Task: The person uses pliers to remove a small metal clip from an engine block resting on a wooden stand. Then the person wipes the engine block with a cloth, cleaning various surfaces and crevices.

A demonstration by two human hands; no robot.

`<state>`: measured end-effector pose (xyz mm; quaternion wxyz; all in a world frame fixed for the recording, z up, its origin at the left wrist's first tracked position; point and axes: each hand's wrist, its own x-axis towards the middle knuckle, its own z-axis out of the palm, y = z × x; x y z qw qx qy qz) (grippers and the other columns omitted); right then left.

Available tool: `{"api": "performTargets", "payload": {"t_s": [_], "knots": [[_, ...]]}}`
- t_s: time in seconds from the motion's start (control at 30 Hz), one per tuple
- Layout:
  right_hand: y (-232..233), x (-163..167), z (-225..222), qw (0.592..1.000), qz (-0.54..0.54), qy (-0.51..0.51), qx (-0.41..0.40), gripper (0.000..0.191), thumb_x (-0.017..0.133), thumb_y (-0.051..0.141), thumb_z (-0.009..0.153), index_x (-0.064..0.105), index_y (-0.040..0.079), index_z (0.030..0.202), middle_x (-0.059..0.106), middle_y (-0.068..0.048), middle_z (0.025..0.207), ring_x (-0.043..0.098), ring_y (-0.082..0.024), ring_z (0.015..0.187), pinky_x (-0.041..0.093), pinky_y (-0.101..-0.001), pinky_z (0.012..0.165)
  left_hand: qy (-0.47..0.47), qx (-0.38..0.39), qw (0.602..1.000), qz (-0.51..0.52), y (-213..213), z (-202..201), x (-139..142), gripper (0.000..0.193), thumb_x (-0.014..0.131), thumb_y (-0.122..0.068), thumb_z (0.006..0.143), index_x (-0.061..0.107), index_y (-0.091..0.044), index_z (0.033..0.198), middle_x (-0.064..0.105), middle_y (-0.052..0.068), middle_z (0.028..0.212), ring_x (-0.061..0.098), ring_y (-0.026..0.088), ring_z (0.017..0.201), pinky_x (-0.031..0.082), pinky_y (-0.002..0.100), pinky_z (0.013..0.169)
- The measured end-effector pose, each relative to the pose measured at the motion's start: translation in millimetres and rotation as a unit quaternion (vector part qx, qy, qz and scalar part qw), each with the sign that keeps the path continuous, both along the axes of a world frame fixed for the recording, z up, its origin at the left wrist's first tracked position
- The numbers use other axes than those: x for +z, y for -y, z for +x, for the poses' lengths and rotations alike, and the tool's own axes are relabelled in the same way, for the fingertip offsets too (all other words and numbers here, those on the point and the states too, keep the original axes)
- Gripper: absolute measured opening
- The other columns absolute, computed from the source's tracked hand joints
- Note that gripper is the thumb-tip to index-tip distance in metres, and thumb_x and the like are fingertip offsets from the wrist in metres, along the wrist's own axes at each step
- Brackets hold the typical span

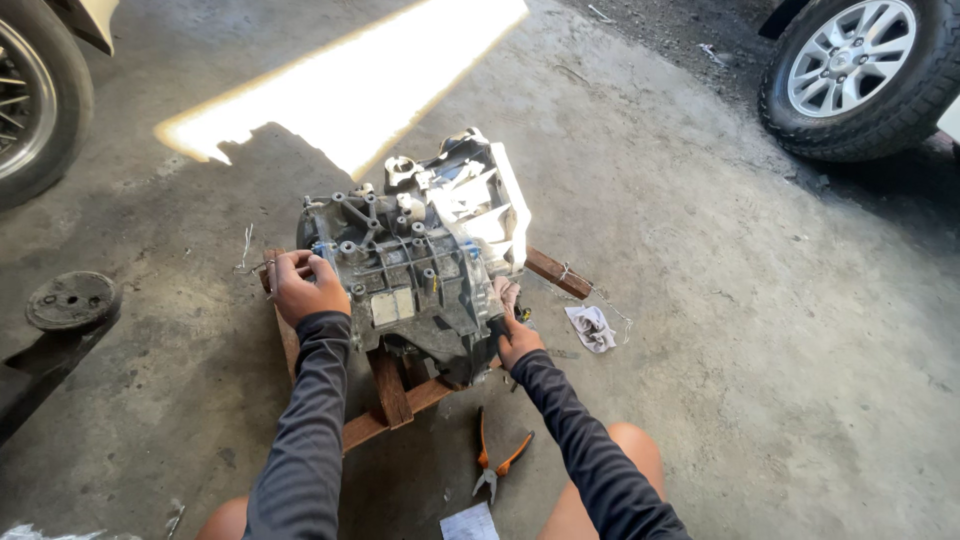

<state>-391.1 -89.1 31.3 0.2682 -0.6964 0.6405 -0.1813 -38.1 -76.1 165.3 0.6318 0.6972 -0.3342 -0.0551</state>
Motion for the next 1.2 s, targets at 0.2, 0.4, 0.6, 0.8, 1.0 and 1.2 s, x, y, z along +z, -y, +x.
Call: {"api": "performTargets", "payload": {"t_s": [0.2, 0.4, 0.6, 0.8, 1.0, 1.2], "knots": [[-20.6, 11.4, 15.0, 0.992, 0.071, -0.089, -0.056, 0.065, 0.059, 0.023, 0.089, 0.044, 0.030, 0.152, 0.068, -0.027, 0.110, 0.064, -0.047, 0.106, 0.051, -0.0510, 0.092, 0.009, 0.009, 1.000, 0.004, 0.0, -0.3, -0.3, 0.008, 0.063, -0.008, 0.094, 0.064, -0.001, 0.098, 0.064, 0.011, 0.104, 0.070, 0.023, 0.084, 0.058, 0.037, 0.073], [-40.6, -5.7, 1.9, 0.988, -0.112, 0.097, 0.050, 0.073, 0.057, 0.011, 0.082, 0.046, 0.019, 0.153, 0.066, -0.032, 0.116, 0.065, -0.049, 0.110, 0.053, -0.0493, 0.094, 0.013, 0.011, 1.000, 0.009, 3.3, 0.9, -2.4, 0.008, 0.063, -0.009, 0.095, 0.065, -0.002, 0.098, 0.064, 0.010, 0.102, 0.069, 0.024, 0.082, 0.058, 0.037, 0.072], [-26.5, 43.4, 0.7, 0.961, 0.132, -0.239, 0.051, 0.067, 0.060, 0.030, 0.090, 0.039, 0.040, 0.153, 0.069, -0.023, 0.116, 0.066, -0.044, 0.106, 0.052, -0.0520, 0.094, 0.014, 0.009, 1.000, -0.015, 2.0, 0.4, -5.5, 0.008, 0.063, -0.009, 0.094, 0.064, -0.001, 0.096, 0.064, 0.011, 0.099, 0.069, 0.024, 0.081, 0.057, 0.038, 0.073], [-33.2, 35.4, -20.7, 0.985, 0.087, -0.143, 0.051, 0.063, 0.060, 0.027, 0.088, 0.044, 0.035, 0.149, 0.071, -0.019, 0.110, 0.068, -0.041, 0.100, 0.054, -0.0499, 0.088, 0.040, 0.009, 0.999, 0.000, 1.5, -0.1, 3.3, 0.007, 0.063, -0.008, 0.093, 0.064, -0.001, 0.094, 0.064, 0.011, 0.098, 0.069, 0.025, 0.081, 0.056, 0.039, 0.072], [-26.1, -13.6, -79.5, 0.979, 0.117, 0.162, -0.047, 0.065, 0.059, 0.022, 0.086, 0.046, 0.027, 0.150, 0.071, -0.018, 0.101, 0.068, -0.035, 0.092, 0.054, -0.0437, 0.086, 0.036, 0.024, 0.999, 0.020, 1.0, -0.2, 4.4, 0.009, 0.064, -0.011, 0.092, 0.065, -0.003, 0.093, 0.065, 0.010, 0.097, 0.068, 0.026, 0.079, 0.055, 0.041, 0.070], [-0.3, -31.3, -27.7, 0.968, 0.009, 0.198, -0.155, 0.068, 0.059, 0.017, 0.084, 0.048, 0.019, 0.151, 0.070, -0.017, 0.092, 0.067, -0.028, 0.084, 0.055, -0.0374, 0.084, 0.033, 0.024, 0.999, 0.012, 1.3, 0.7, 1.1, 0.009, 0.064, -0.011, 0.093, 0.065, -0.003, 0.093, 0.064, 0.011, 0.099, 0.070, 0.026, 0.081, 0.056, 0.041, 0.071]]}}
